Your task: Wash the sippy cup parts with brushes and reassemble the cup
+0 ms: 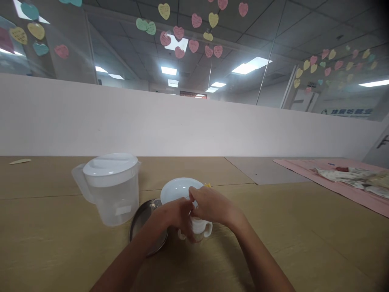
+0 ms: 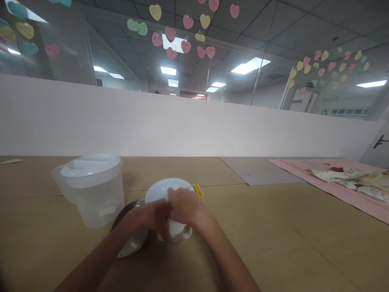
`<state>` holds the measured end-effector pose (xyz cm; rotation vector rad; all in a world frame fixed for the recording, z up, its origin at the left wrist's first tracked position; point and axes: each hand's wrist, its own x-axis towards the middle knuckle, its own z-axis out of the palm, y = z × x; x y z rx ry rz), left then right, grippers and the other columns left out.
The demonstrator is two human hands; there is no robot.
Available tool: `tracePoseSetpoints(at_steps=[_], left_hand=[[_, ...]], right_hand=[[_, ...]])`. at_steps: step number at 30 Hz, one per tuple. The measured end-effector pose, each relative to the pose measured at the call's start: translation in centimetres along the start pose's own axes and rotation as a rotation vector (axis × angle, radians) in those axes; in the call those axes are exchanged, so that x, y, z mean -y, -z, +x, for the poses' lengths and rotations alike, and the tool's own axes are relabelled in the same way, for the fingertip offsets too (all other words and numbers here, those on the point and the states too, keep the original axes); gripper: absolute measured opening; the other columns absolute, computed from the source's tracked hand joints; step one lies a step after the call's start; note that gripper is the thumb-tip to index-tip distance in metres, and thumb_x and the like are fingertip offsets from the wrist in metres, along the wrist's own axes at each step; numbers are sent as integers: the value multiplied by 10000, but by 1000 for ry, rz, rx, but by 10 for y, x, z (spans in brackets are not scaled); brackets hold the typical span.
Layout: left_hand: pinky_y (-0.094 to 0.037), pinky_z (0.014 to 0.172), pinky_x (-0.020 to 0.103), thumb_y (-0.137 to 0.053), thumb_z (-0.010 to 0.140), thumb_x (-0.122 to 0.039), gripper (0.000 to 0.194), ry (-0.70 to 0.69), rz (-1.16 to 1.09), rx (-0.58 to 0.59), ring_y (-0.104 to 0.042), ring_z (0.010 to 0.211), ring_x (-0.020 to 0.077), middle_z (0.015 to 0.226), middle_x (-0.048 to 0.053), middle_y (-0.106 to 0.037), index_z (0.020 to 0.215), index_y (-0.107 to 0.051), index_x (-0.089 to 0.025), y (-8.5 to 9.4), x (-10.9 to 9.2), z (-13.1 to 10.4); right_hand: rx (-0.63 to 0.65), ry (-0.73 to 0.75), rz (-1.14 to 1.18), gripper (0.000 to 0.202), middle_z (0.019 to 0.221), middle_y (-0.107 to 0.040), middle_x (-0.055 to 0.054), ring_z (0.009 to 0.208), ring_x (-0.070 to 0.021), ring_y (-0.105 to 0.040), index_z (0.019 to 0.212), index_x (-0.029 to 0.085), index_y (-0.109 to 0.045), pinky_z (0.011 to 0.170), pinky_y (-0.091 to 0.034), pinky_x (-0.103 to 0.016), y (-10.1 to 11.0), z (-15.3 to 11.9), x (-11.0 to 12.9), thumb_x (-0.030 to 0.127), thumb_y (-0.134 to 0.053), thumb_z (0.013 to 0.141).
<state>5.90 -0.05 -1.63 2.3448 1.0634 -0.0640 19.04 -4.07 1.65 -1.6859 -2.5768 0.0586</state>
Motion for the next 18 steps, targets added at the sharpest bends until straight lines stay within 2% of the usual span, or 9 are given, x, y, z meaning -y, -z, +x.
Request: tracePoseSetpoints(at_steps=[3, 5, 7, 10, 12, 15, 18], left_hand=[[-422, 547, 212, -708, 448, -299, 476, -13, 37, 54, -599, 702, 175, 849, -2, -656, 904, -611, -199, 19, 3, -18], [-431, 586, 210, -695, 476, -295, 583, 40, 59, -52, -597, 761, 170, 937, 5, -640, 1040, -564, -225, 33, 10, -29], [-432, 603, 222, -686, 499, -289, 596, 168, 151, -185, -593, 791, 184, 950, 40, -636, 1074, -554, -204, 42, 20, -34], [-419, 587, 234, -684, 492, -230, 379, 358, 303, -208, -597, 761, 204, 859, 58, -661, 866, -641, -184, 40, 36, -29], [-414, 585, 230, -683, 480, -191, 298, 428, 336, -212, -598, 740, 199, 799, 42, -670, 777, -654, -197, 33, 43, -21], [-417, 599, 230, -675, 484, -157, 296, 468, 352, -269, -595, 741, 196, 758, 36, -666, 775, -654, -202, 25, 43, -14], [-419, 601, 254, -646, 507, -122, 221, 502, 388, -289, -591, 729, 217, 747, 72, -653, 726, -643, -153, 28, 34, -22]], right_hand=[[29, 30, 77, 201, 813, -576, -42, 694, -146, -511, 890, 178, -511, 501, -236, -226, 2, 0, -3, 264, -534, 711], [28, 50, 101, 209, 803, -566, -28, 680, -129, -490, 889, 182, -517, 502, -231, -220, 2, 2, -5, 252, -552, 696], [20, 61, 111, 222, 795, -560, -22, 674, -120, -474, 890, 182, -521, 501, -228, -215, 1, 3, -6, 237, -566, 679], [13, 58, 115, 214, 782, -559, -16, 669, -118, -464, 871, 182, -529, 498, -234, -210, 0, 4, -7, 232, -571, 667], [10, 52, 111, 208, 785, -563, -17, 673, -119, -468, 870, 182, -534, 501, -241, -209, 0, 3, -8, 231, -564, 671], [20, 58, 103, 215, 798, -572, -21, 668, -118, -477, 895, 182, -541, 502, -253, -210, -2, 3, -9, 229, -552, 685], [30, 54, 118, 263, 829, -579, -26, 683, -126, -494, 935, 190, -540, 504, -274, -209, -3, 3, -11, 296, -571, 696]])
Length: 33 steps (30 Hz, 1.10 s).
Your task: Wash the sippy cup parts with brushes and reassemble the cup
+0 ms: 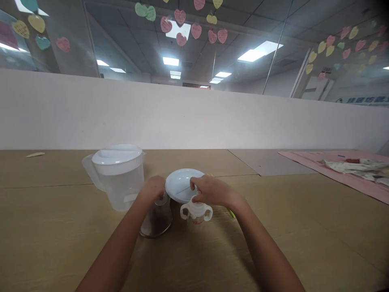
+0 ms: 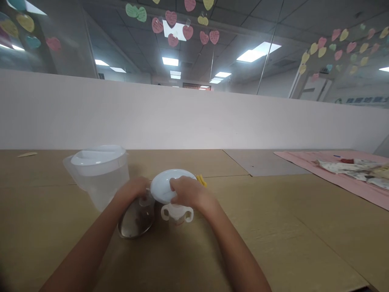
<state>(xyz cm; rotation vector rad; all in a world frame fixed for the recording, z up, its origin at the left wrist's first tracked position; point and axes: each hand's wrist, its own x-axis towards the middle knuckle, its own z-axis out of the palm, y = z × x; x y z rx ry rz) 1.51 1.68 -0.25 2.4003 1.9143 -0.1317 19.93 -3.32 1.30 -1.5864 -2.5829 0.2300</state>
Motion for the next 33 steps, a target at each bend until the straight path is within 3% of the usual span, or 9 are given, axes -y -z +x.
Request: tracePoseSetpoints(at_steps=[4, 5, 8, 10, 13, 19, 27, 33], left_hand=[[-411, 618, 306, -526, 675, -195, 169, 8, 34, -111, -571, 730, 239, 815, 137, -624, 780, -609, -92, 25, 1, -31], [-407, 630, 309, -488, 719, -224, 189, -49, 23, -219, -563, 738, 235, 822, 131, -620, 794, -604, -95, 30, 0, -41], [-395, 746, 305, -411, 809, -299, 289, -248, -79, -361, -526, 885, 217, 989, 88, -599, 997, -567, -145, 41, -6, -66], [-379, 820, 296, -420, 818, -353, 371, -413, -210, -391, -499, 964, 201, 1105, 49, -558, 1146, -497, -199, 43, -14, -78], [-369, 863, 286, -411, 826, -368, 401, -537, -318, -370, -483, 1015, 186, 1155, 9, -528, 1209, -455, -258, 42, -26, -88], [-366, 891, 310, -390, 826, -332, 402, -556, -336, -355, -473, 1056, 203, 1175, 32, -529, 1203, -469, -215, 38, -43, -85], [-387, 837, 299, -397, 802, -262, 356, -579, -278, -275, -512, 1001, 203, 1120, 39, -576, 1129, -527, -207, 29, -50, -70], [-402, 733, 260, -417, 769, -232, 317, -561, -233, -175, -547, 919, 193, 1015, 39, -617, 1040, -578, -200, 22, -49, -64]], right_hand=[[-2, 20, 78, 498, 880, -588, -33, 717, -148, -519, 1022, 206, -519, 535, -322, -220, 7, -4, -4, 516, -614, 644], [-18, 30, 103, 536, 886, -590, -34, 727, -150, -525, 1043, 205, -512, 555, -340, -225, 10, -7, -5, 541, -611, 638], [-144, 53, 178, 571, 932, -595, -46, 803, -162, -540, 1086, 191, -492, 646, -383, -248, 19, -18, -3, 530, -620, 645], [-251, 117, 231, 580, 1012, -584, -55, 883, -168, -538, 1115, 193, -468, 707, -396, -262, 21, -28, 0, 488, -640, 646], [-389, 205, 310, 573, 1089, -569, -57, 969, -167, -525, 1150, 200, -434, 774, -399, -274, 16, -42, 6, 426, -645, 667], [-572, 113, 431, 485, 1092, -580, -64, 999, -165, -531, 1136, 185, -471, 834, -397, -288, -10, -45, 4, 364, -609, 707], [-714, 17, 412, 484, 1149, -551, -98, 1044, -180, -508, 1162, 164, -447, 884, -388, -315, -66, -22, -13, 386, -544, 743], [-819, -25, 456, 454, 1151, -539, -117, 1079, -188, -490, 1170, 152, -405, 900, -388, -311, -106, -16, -9, 367, -489, 780]])
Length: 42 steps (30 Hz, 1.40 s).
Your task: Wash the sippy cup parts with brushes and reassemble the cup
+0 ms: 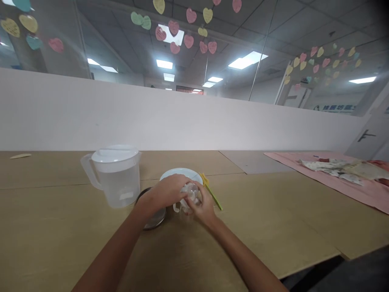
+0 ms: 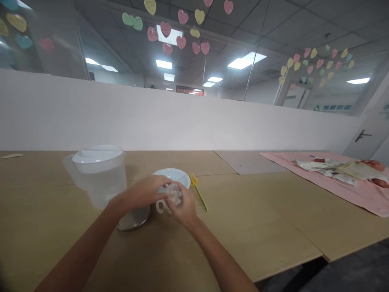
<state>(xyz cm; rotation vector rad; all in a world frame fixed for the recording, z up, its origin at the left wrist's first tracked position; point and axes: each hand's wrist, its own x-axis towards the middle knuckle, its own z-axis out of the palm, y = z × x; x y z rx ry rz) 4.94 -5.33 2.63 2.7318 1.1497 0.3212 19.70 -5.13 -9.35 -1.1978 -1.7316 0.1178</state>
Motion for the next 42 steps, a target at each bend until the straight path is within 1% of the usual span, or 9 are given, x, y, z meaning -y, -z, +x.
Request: tracePoseSetpoints(at_steps=[6, 11, 13, 17, 20, 28, 34, 38, 42], left_hand=[[-377, 688, 230, -460, 731, -278, 306, -29, -74, -10, -555, 868, 176, 963, 3, -637, 1006, -587, -230, -2, -8, -3], [-332, 549, 241, -440, 736, -338, 229, 103, -4, -47, -549, 687, 170, 760, 35, -625, 769, -589, -167, -10, -21, -1], [-324, 529, 244, -437, 729, -337, 228, 138, 16, -73, -544, 667, 170, 745, 45, -612, 745, -574, -156, -14, -21, 1], [-344, 528, 227, -518, 660, -380, 273, 147, -84, -116, -563, 700, 166, 774, 17, -619, 839, -576, -182, -18, -11, 3], [-361, 530, 222, -558, 624, -407, 320, 163, -125, -135, -574, 718, 170, 776, 12, -627, 859, -580, -190, -19, -4, 3], [-393, 598, 234, -610, 594, -415, 414, 147, -131, -160, -576, 722, 172, 773, 14, -640, 934, -583, -181, -28, 4, 6], [-384, 578, 237, -551, 641, -381, 357, 129, -62, -193, -576, 734, 178, 811, 25, -634, 936, -575, -182, -31, -3, 2], [-380, 559, 246, -487, 698, -351, 310, 177, 24, -164, -580, 756, 201, 852, 73, -628, 935, -530, -156, -33, -13, 1], [-355, 514, 246, -448, 731, -332, 280, 213, 80, -105, -585, 717, 208, 819, 91, -622, 943, -479, -151, -32, -21, -1]], right_hand=[[-65, -6, 63, 459, 1159, -524, -123, 1091, -196, -477, 1172, 151, -387, 917, -376, -310, -13, -9, -6, 366, -474, 775], [-48, -23, 28, 508, 1202, -504, -112, 1115, -197, -465, 1242, 151, -335, 912, -383, -313, -17, -12, -10, 310, -456, 775], [-99, -9, 56, 503, 1174, -528, -107, 1080, -203, -494, 1229, 158, -365, 889, -402, -323, -20, -12, -11, 326, -471, 767], [-240, 46, 111, 478, 1079, -581, -93, 976, -213, -552, 1175, 171, -439, 812, -445, -334, -28, -12, -16, 352, -518, 739], [-281, 72, 96, 482, 1034, -598, -84, 935, -216, -566, 1164, 178, -456, 782, -454, -338, -33, -11, -20, 355, -543, 725], [-277, 40, 104, 471, 1007, -612, -66, 884, -204, -578, 1130, 177, -477, 752, -451, -311, -32, -12, -20, 304, -562, 685], [-260, -25, 97, 477, 902, -633, -45, 790, -198, -592, 1101, 183, -487, 710, -455, -297, -29, -13, -14, 310, -584, 651], [-236, 67, 23, 498, 979, -616, -91, 845, -215, -585, 1142, 155, -465, 733, -453, -316, -26, -12, -21, 362, -537, 695], [-159, 169, -43, 569, 1060, -593, -116, 911, -233, -567, 1215, 146, -410, 771, -443, -335, -19, -9, -28, 386, -521, 710]])
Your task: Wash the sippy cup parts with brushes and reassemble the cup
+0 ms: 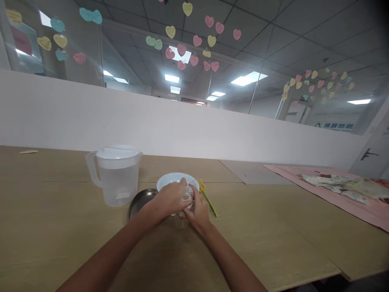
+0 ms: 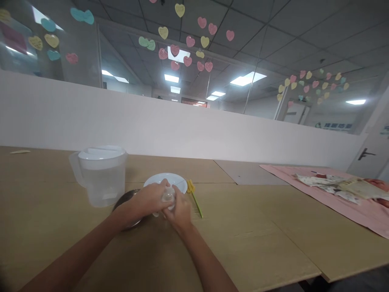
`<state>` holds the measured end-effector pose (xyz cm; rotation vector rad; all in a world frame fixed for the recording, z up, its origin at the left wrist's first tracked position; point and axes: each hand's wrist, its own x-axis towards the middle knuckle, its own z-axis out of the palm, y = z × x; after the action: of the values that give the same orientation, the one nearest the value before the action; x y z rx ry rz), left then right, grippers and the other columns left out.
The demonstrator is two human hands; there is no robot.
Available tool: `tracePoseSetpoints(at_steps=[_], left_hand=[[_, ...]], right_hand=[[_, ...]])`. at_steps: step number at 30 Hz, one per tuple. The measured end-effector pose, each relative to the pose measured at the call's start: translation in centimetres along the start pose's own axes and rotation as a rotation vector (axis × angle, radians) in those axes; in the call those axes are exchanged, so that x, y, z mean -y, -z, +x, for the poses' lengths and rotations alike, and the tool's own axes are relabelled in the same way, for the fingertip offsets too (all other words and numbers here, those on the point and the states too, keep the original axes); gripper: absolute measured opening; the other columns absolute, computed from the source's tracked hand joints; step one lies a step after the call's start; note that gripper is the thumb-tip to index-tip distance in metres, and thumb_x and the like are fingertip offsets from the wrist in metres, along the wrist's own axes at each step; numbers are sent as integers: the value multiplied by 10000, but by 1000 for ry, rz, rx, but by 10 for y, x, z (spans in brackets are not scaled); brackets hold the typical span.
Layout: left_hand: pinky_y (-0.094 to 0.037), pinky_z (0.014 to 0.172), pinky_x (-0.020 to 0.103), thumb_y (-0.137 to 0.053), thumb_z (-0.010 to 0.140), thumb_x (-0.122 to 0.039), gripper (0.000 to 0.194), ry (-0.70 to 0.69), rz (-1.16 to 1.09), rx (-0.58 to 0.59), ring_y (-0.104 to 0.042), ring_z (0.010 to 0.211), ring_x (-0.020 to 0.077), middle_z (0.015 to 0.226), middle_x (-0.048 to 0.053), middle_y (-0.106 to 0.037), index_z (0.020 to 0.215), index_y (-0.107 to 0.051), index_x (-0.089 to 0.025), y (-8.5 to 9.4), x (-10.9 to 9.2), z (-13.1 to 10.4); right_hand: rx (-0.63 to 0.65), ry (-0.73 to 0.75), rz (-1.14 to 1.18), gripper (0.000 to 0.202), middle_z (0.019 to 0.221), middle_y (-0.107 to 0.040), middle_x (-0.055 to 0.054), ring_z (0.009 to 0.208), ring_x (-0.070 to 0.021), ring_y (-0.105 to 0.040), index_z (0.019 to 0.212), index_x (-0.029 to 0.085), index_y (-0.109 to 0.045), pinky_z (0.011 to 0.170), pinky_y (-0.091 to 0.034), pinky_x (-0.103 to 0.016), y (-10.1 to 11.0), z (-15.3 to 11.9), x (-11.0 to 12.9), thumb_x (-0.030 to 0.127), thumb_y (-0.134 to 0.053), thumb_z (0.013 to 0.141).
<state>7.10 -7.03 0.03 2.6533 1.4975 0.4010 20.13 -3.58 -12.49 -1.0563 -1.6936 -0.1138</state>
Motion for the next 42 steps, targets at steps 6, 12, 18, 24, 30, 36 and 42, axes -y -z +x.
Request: tracePoseSetpoints(at_steps=[6, 12, 18, 24, 30, 36, 42], left_hand=[[-340, 502, 244, -507, 701, -392, 341, -26, 35, 12, -588, 711, 213, 807, 72, -623, 958, -460, -173, 1, 2, 1], [-326, 493, 262, -527, 685, -385, 340, -60, 166, -33, -583, 639, 224, 744, 78, -621, 931, -476, -157, -5, 2, 2], [-379, 522, 242, -570, 624, -498, 453, 15, -131, -62, -587, 681, 199, 757, 36, -635, 949, -526, -185, 4, 18, 5], [-430, 726, 273, -504, 715, -532, 498, 59, -342, -392, -570, 836, 187, 926, 44, -622, 1079, -534, -193, 3, 55, 21], [-388, 871, 322, -536, 725, -230, 514, -33, -83, -210, -521, 980, 212, 1061, 92, -541, 1233, -459, -227, -41, 72, 31], [-331, 955, 324, -462, 734, -166, 573, -61, -109, -13, -415, 1176, 224, 1285, 130, -449, 1297, -357, -150, -52, 72, 28], [-380, 902, 280, -383, 780, -176, 362, -133, -241, 137, -525, 1050, 180, 1144, 75, -591, 1097, -556, -152, -29, 66, 26]], right_hand=[[103, -108, 103, 548, 795, -634, -24, 668, -175, -570, 1147, 187, -467, 611, -446, -263, 2, 4, -2, 372, -583, 645], [129, -175, 243, 448, 667, -586, 18, 558, -117, -490, 972, 167, -551, 518, -387, -205, 1, 6, -5, 332, -642, 565], [119, -153, 239, 377, 602, -548, 40, 550, -105, -468, 799, 176, -573, 488, -366, -191, 1, 5, 1, 406, -703, 529], [140, -194, 338, 547, 702, -609, 11, 618, -134, -539, 1012, 176, -553, 538, -424, -219, -7, -1, -4, 422, -713, 550], [149, -224, 341, 517, 798, -634, -20, 683, -153, -569, 1020, 170, -542, 581, -446, -235, -6, -3, -3, 417, -689, 590], [162, -196, 302, 462, 800, -637, -15, 690, -157, -574, 991, 181, -548, 600, -450, -244, -4, -3, -3, 420, -669, 614], [183, -192, 290, 478, 804, -642, -19, 684, -157, -578, 1020, 187, -513, 592, -439, -245, -5, -3, -6, 410, -662, 625]])
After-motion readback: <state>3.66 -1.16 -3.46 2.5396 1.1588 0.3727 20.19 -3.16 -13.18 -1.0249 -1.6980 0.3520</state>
